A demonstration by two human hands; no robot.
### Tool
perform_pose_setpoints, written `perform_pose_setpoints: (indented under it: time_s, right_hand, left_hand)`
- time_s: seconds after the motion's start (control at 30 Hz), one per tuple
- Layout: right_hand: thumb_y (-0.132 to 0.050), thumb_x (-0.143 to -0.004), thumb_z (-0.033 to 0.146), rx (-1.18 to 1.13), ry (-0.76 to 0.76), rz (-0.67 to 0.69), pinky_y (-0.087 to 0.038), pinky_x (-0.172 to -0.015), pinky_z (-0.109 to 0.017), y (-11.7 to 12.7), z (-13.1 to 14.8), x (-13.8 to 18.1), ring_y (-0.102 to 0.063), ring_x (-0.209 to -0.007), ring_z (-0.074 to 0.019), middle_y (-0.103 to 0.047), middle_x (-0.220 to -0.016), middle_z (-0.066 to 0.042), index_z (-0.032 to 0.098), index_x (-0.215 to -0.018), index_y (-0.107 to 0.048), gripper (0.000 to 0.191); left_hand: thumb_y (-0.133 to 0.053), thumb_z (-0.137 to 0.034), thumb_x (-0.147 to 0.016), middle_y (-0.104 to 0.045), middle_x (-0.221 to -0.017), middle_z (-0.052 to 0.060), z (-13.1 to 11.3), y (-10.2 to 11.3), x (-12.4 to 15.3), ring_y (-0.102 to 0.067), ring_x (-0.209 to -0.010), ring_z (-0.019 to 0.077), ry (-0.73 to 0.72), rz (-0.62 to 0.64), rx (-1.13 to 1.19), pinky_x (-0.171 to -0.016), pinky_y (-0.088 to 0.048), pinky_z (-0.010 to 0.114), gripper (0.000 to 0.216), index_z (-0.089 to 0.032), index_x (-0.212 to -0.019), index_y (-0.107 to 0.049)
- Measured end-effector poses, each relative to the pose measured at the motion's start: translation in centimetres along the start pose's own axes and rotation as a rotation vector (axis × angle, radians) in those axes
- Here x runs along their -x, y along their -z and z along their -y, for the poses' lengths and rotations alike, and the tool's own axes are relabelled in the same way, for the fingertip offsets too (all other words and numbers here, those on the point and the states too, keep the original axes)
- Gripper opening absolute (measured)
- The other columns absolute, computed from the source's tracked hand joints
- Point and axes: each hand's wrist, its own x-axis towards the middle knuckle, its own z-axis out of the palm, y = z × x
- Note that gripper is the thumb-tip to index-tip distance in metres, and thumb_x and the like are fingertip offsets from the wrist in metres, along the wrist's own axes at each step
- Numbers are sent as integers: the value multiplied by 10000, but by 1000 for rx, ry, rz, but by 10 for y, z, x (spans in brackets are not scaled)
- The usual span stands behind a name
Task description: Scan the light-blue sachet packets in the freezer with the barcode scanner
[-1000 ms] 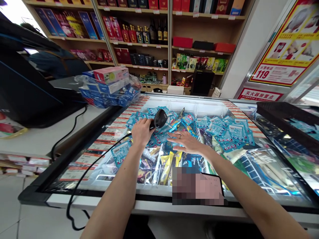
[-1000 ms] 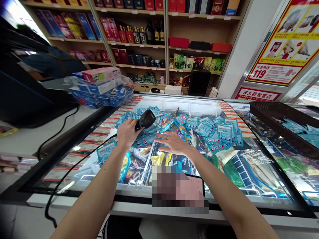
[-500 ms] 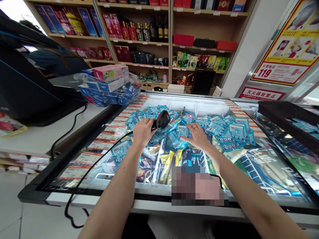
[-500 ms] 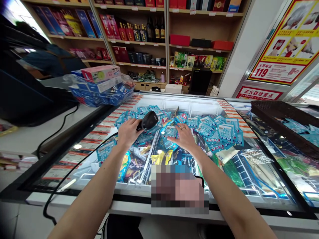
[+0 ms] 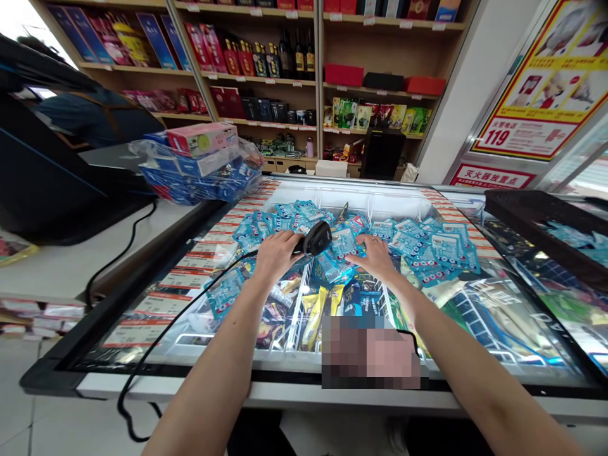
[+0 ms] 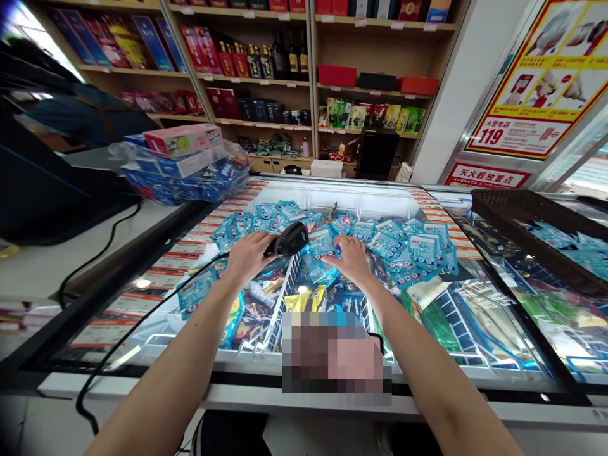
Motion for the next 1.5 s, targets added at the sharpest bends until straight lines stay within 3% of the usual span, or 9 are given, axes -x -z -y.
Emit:
perform_pose_setpoints:
  time_s: [0.2, 0.33, 0.43, 0.53, 0.7, 0.97, 1.5]
  right_hand:
    - [-536, -839, 470, -398, -98, -108, -482, -848, -392, 5, -10, -3, -610, -994, -235, -634, -1150, -85, 222, -1255, -464, 490]
    - [-475, -867, 413, -403, -102, -214, -502, -806, -374, 8, -14, -5, -614, -895, -207, -638, -1135, -73, 231, -1276, -520, 450]
    - [-477, -860, 398, -399, -151, -272, -510, -742, -360, 6, -19, -7, -592, -726, -171, -650, -1034, -58, 236, -1282, -524, 455]
    - [-511, -836, 402, -440, -201, -329, -508, -694, -340, 1, -26, -9, -568, -679, -157, -629, -933, -41, 222, -1247, -517, 448]
    - [-527, -822, 367, -571, -166, -248, -490, -640, -288, -5, -29, -13, -576, -725, -156, -603, -833, -12, 231, -1155, -543, 360]
    - [-567, -786, 341, -694, -197, -283, -482, -596, -256, -5, -27, -14, -565, -713, -134, -576, -811, 8, 232, -1085, -542, 320]
    - [-586, -773, 362, -740, -228, -256, -491, -595, -264, -4, -26, -13, -542, -650, -130, -564, -716, 34, 253, -1083, -530, 334]
  left_hand:
    - [-589, -363, -818, -641, -1002, 86, 2, -3, -1, -579, -984, 260, -51, -28, 8, -793, -436, 364, 355, -203, -1133, -565]
    - [-597, -381, -816, -642, -1002, 73, 1, -3, -1, -577, -984, 257, -100, -31, 2, -796, -435, 358, 358, -204, -1124, -558]
    - [-595, -383, -818, -645, -990, 71, -1, -2, -2, -578, -971, 254, -114, -33, 4, -791, -434, 354, 357, -199, -1122, -558]
    - [-596, -382, -818, -647, -985, 72, -3, -3, -2, -583, -953, 247, -121, -35, 21, -787, -434, 353, 359, -193, -1121, -560]
    - [-610, -372, -807, -648, -985, 69, -7, -4, -2, -586, -952, 243, -129, -30, 36, -786, -434, 353, 361, -199, -1120, -564]
    - [-593, -387, -818, -648, -962, 61, -11, -5, -3, -588, -933, 237, -131, -20, 49, -770, -437, 342, 354, -202, -1119, -564]
    - [-573, -395, -833, -645, -975, 60, -13, -6, -2, -585, -936, 236, -144, -10, 48, -752, -438, 340, 343, -200, -1116, -561]
